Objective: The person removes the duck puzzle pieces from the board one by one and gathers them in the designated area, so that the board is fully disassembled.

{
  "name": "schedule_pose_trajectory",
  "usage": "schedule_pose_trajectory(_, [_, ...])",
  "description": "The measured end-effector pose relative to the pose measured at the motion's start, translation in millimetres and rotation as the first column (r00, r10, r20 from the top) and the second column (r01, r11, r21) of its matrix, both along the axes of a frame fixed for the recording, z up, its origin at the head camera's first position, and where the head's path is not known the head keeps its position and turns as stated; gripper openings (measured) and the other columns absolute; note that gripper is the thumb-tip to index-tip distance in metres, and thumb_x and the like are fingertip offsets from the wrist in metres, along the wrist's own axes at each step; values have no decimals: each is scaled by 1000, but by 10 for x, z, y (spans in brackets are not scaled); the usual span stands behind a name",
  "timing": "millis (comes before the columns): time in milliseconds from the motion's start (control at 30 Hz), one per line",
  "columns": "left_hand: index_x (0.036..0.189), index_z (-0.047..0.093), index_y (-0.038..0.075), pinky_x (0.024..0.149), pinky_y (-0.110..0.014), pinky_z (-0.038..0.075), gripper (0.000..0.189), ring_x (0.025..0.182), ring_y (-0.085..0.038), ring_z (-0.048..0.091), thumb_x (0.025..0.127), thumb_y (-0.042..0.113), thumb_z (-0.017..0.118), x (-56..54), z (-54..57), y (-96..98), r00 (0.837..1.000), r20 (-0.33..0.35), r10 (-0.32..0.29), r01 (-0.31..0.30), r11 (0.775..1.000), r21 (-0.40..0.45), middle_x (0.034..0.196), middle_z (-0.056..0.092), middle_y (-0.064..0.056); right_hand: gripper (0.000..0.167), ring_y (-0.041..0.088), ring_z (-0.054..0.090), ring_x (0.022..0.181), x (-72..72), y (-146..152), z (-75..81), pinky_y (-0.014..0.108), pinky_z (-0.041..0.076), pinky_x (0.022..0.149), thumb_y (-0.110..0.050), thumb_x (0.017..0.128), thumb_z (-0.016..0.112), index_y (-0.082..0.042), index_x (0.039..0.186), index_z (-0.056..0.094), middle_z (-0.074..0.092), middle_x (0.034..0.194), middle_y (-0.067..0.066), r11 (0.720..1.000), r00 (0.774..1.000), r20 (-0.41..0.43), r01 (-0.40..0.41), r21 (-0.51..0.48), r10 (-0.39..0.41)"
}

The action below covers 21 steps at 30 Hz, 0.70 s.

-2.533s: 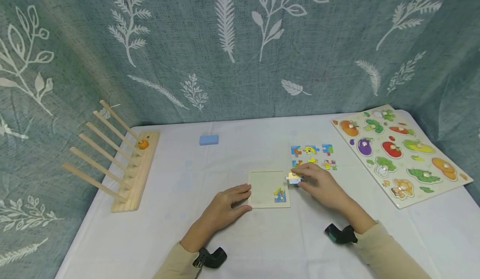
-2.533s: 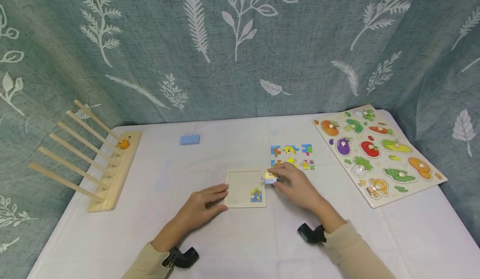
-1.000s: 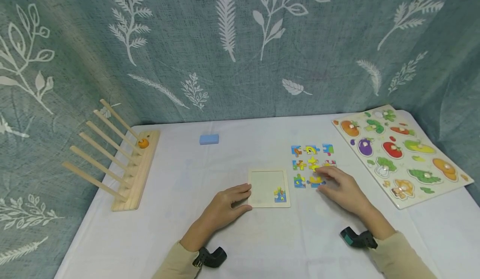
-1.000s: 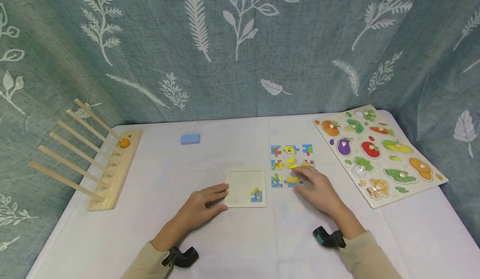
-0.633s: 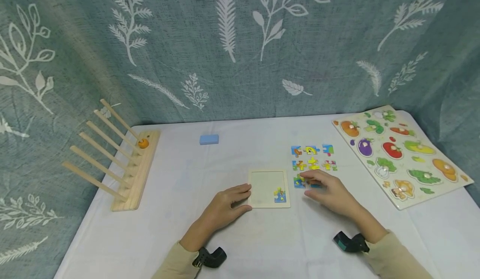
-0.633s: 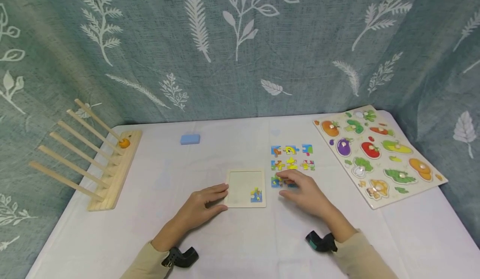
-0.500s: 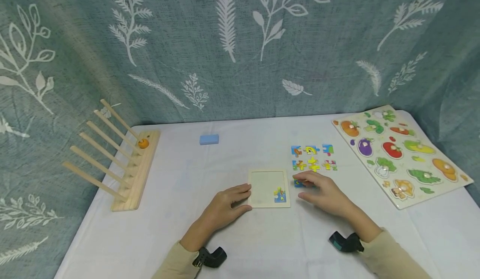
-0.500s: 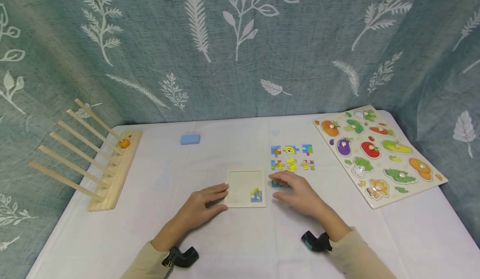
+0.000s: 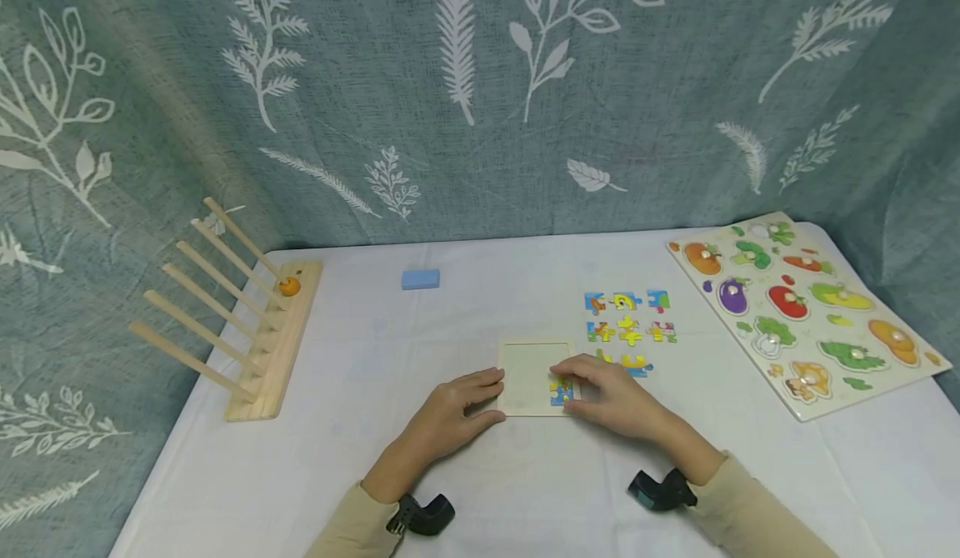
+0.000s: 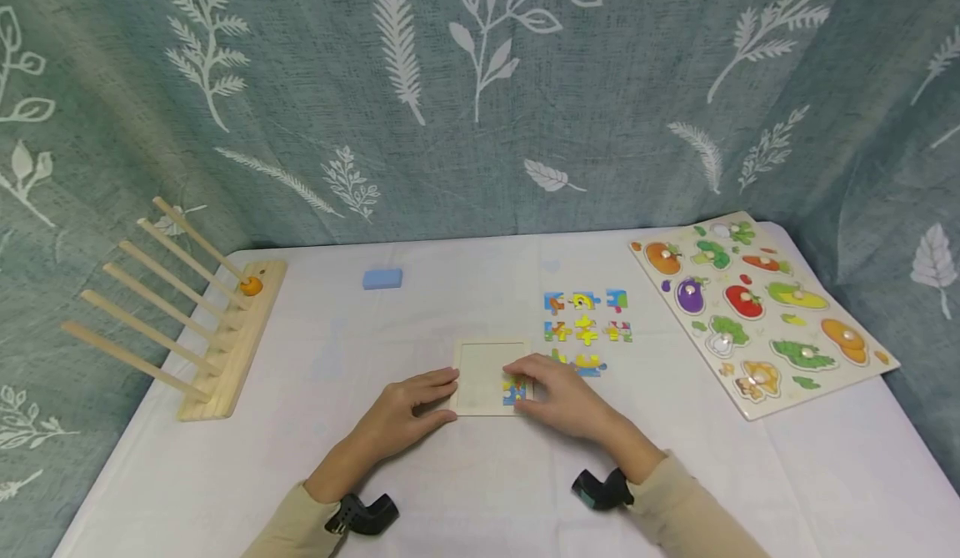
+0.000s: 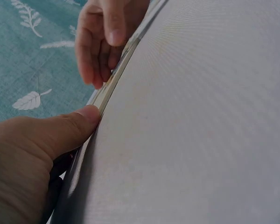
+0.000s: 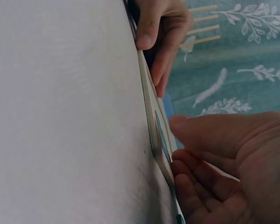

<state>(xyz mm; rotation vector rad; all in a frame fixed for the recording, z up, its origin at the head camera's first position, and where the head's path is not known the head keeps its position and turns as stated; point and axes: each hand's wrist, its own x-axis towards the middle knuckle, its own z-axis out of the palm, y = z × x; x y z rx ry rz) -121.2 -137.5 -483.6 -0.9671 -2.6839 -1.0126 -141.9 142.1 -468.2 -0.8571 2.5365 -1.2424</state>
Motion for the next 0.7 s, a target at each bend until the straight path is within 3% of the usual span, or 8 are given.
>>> schedule_pose_trajectory(300, [116, 67, 0, 97, -36, 51, 43, 120, -24, 58, 80, 22, 76, 2, 11, 3, 1000, 6, 9, -9, 1000, -6, 127, 62, -10, 44, 26, 50, 124, 22, -35, -3, 47, 44, 102, -15, 88, 67, -9, 130, 56, 53, 132, 7, 994, 999, -49, -11, 110, 17])
schedule_pose_trajectory(700, [115, 67, 0, 96, -36, 52, 43, 119, -24, 58, 79, 21, 77, 5, -6, 11, 1000, 2, 8, -8, 1000, 10, 126, 62, -10, 42, 23, 53, 119, 42, -35, -53, 43, 47, 100, -15, 87, 69, -5, 127, 58, 54, 128, 4, 992, 989, -144, -1, 125, 20])
